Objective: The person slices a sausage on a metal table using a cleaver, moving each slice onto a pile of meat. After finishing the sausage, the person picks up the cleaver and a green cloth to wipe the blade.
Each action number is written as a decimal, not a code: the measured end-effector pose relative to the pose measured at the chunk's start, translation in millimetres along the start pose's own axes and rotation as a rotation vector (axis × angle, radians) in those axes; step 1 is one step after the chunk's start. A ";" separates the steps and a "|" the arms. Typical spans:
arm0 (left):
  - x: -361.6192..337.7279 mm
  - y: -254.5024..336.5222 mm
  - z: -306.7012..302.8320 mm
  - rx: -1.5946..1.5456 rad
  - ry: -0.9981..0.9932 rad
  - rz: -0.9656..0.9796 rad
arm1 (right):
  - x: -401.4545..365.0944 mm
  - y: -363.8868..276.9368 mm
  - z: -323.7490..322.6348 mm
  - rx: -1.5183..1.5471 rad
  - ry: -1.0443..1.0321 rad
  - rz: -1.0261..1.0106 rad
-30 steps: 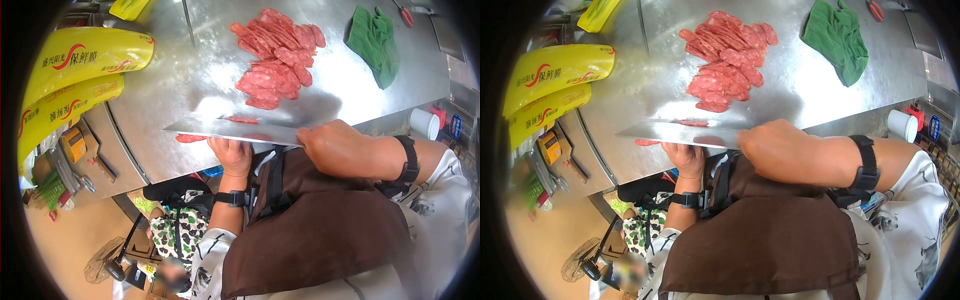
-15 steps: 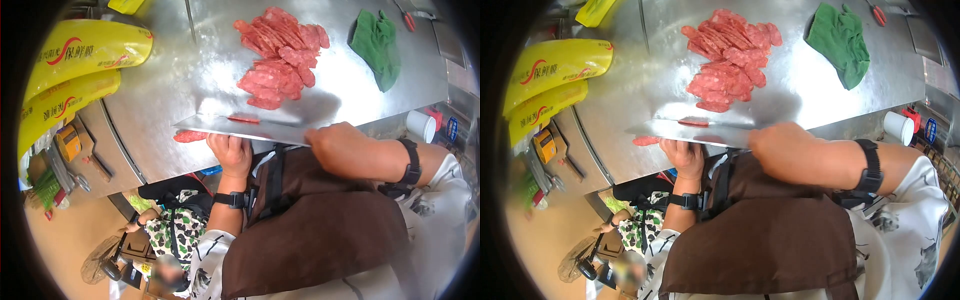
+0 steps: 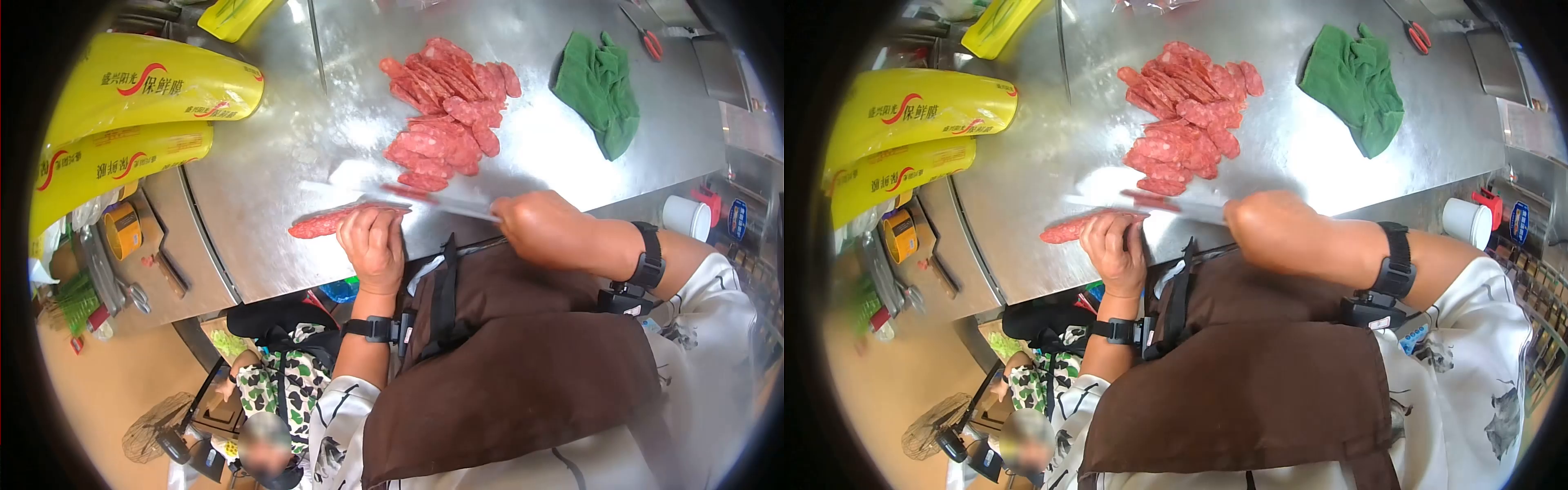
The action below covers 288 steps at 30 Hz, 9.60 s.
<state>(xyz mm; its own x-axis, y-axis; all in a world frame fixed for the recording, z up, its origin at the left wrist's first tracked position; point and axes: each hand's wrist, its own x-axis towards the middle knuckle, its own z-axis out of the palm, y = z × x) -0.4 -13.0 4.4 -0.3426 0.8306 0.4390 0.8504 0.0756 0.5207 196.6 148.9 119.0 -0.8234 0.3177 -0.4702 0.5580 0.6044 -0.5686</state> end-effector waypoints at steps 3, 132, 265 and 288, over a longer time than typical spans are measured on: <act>1.6 3.7 -3.9 -0.002 -0.017 -0.002 | -7.4 6.3 -1.2 0.059 0.111 0.106; -1.0 -3.8 -4.2 0.015 -0.059 0.010 | -35.7 -18.9 -40.1 -0.022 -0.191 0.016; 11.0 0.6 -17.2 0.055 -0.043 0.038 | -5.5 -8.1 -6.9 0.048 0.091 -0.070; -0.9 -7.4 -13.9 0.016 -0.080 -0.020 | -22.5 -23.4 -27.9 0.069 -0.195 -0.040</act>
<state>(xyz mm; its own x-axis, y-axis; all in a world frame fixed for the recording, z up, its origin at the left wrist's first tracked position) -12.0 -21.9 10.3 -0.3268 0.8703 0.3684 0.8504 0.1007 0.5163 199.2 148.0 161.7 -0.8130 0.1432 -0.5644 0.5368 0.5598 -0.6312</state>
